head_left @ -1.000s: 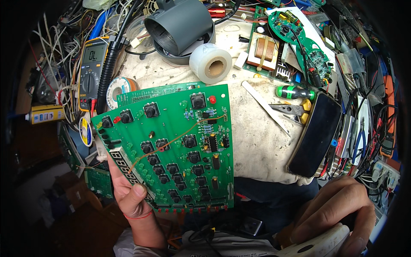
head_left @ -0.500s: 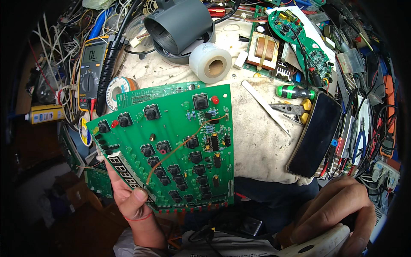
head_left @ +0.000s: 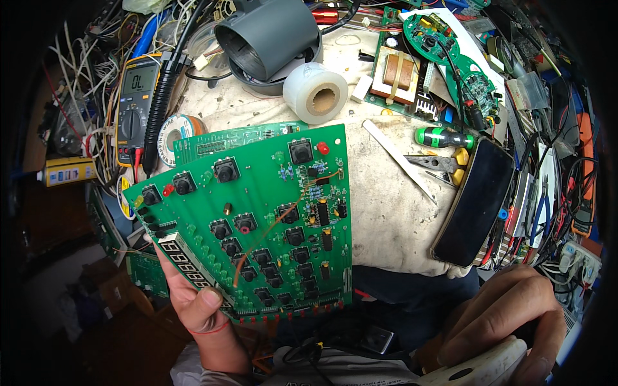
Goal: The person uses a soldering iron to reflow solder joints on a green circuit board, then inspects the board with a magnifying lamp and tests it with a multimeter. They repeat soldering and inspection steps on different areas of the board.
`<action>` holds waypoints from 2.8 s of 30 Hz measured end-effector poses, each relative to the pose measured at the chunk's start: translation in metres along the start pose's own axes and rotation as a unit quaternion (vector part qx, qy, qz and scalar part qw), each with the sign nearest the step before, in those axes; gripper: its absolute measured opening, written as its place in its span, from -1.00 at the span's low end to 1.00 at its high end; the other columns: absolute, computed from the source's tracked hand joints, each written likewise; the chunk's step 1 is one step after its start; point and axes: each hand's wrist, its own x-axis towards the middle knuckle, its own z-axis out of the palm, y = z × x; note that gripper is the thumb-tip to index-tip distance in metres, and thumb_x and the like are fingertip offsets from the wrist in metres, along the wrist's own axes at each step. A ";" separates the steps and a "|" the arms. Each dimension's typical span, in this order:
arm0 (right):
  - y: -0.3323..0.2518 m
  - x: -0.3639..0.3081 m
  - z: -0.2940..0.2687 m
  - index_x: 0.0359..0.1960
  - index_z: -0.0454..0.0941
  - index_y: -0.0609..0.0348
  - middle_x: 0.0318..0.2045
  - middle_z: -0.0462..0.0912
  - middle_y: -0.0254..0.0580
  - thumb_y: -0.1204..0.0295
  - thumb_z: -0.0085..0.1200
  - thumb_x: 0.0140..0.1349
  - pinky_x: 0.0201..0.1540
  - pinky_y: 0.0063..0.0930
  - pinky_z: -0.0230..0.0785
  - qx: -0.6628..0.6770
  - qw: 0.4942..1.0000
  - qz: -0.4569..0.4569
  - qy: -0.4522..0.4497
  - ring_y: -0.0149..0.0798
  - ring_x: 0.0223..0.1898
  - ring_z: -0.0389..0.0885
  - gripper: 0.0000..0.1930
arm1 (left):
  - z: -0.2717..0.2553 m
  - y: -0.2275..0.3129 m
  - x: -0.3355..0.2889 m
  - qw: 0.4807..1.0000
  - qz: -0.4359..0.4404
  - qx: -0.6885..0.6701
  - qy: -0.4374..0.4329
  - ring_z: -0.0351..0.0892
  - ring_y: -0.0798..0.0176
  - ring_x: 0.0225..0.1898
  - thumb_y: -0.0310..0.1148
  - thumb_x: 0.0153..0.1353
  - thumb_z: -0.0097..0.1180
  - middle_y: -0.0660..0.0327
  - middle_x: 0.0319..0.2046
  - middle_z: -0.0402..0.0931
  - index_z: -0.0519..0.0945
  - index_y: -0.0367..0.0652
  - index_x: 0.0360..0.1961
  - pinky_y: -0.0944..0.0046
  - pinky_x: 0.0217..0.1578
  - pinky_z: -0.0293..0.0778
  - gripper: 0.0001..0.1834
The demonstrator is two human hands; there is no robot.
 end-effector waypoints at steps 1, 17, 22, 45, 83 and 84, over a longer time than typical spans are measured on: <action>0.005 -0.002 0.004 0.28 0.44 -0.36 -0.13 0.59 0.08 0.33 0.49 0.09 -0.38 -0.50 0.56 0.024 0.997 -0.058 0.039 -0.21 -0.34 0.58 -0.30 | 0.000 0.000 0.000 1.000 0.000 -0.002 -0.001 0.37 -0.10 0.41 -0.49 0.06 0.40 -0.10 0.47 0.23 -0.09 -0.17 0.62 -0.10 0.40 0.35 0.18; 0.018 -0.015 0.011 0.28 0.44 -0.37 -0.13 0.59 0.05 0.34 0.59 -0.04 -0.40 -0.51 0.54 0.040 0.990 -0.106 0.081 -0.24 -0.35 0.57 -0.20 | -0.003 -0.001 -0.004 1.000 0.003 -0.007 0.003 0.42 -0.11 0.37 -0.51 0.01 0.42 -0.10 0.43 0.28 -0.03 -0.17 0.61 -0.10 0.37 0.40 0.18; 0.017 -0.013 0.015 0.27 0.43 -0.37 -0.13 0.58 0.03 0.35 0.59 -0.04 -0.41 -0.52 0.53 0.036 0.989 -0.106 0.095 -0.25 -0.35 0.56 -0.19 | -0.004 -0.001 -0.003 1.000 0.004 -0.008 0.000 0.43 -0.12 0.37 -0.51 0.01 0.43 -0.11 0.43 0.28 -0.04 -0.16 0.61 -0.11 0.36 0.41 0.19; 0.035 -0.041 0.003 0.42 0.22 0.44 0.20 0.54 0.25 0.11 0.36 0.16 0.16 -0.16 0.56 0.011 0.901 -0.011 0.433 -0.04 0.12 0.65 -0.08 | 0.049 0.025 -0.019 0.987 -0.145 0.048 -0.053 0.47 0.18 0.19 -0.33 -0.05 0.56 0.10 0.22 0.40 0.06 -0.33 0.51 0.17 0.19 0.42 0.19; 0.060 -0.061 -0.048 0.59 -0.02 0.16 0.39 0.41 0.12 0.36 -0.24 0.59 0.34 0.00 0.43 0.252 0.918 -0.055 0.301 -0.01 0.23 0.60 -0.40 | 0.197 -0.058 -0.027 0.710 0.390 0.420 -0.409 0.10 -0.03 0.54 -0.05 0.22 0.23 0.03 0.38 0.37 0.59 -0.17 0.20 -0.13 0.47 0.12 -0.41; 0.060 -0.061 -0.048 0.60 -0.03 0.15 0.39 0.41 0.12 0.36 -0.24 0.59 0.34 0.01 0.43 0.242 0.922 -0.054 0.299 -0.02 0.23 0.60 -0.40 | 0.196 -0.057 -0.024 0.706 0.397 0.423 -0.405 0.15 -0.03 0.52 -0.10 0.24 0.19 0.03 0.35 0.40 0.59 -0.19 0.19 -0.14 0.47 0.14 -0.45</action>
